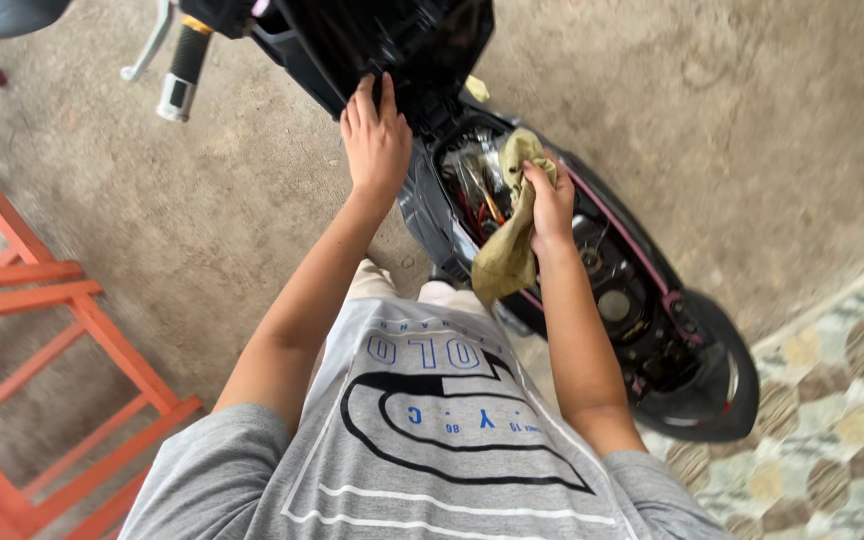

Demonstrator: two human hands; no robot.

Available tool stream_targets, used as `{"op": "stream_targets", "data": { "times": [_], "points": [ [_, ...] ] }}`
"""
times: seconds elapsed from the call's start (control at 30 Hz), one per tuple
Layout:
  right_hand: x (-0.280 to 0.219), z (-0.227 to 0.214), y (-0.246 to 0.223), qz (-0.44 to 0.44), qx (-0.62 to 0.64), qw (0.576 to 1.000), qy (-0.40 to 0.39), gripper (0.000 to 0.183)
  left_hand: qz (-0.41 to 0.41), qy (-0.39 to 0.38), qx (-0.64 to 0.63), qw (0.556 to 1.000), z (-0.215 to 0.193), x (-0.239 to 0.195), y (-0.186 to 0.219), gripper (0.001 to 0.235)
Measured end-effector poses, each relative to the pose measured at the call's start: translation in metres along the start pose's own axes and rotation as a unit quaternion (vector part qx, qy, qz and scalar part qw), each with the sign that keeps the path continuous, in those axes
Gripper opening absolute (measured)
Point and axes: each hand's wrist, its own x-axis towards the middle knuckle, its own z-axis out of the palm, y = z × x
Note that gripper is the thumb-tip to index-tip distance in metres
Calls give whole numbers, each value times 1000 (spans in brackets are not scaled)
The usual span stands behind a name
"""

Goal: The person cleans the interior of a motorcycle's under-seat storage compartment using a cloth and a spray bottle. They wipe the plastic surfaces and the underside of the seat lid, repeatedly applying spray to the cloth to remove dirt and grime.

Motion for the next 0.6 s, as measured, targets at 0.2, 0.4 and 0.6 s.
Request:
{"op": "stream_targets", "data": {
  "times": [0.2, 0.4, 0.6],
  "points": [
    [-11, -14, -1, 3, 57, 998, 14, 17, 26, 43, -18, 999, 14, -13, 0, 58],
    [-16, -28, 0, 12, 52, 998, 30, 18, 27, 75, -2, 997, 3, 5, -1, 38],
    [-12, -21, 17, 31, 101, 994, 28, 18, 46, 80, -47, 995, -1, 21, -5, 18]
  ]
}}
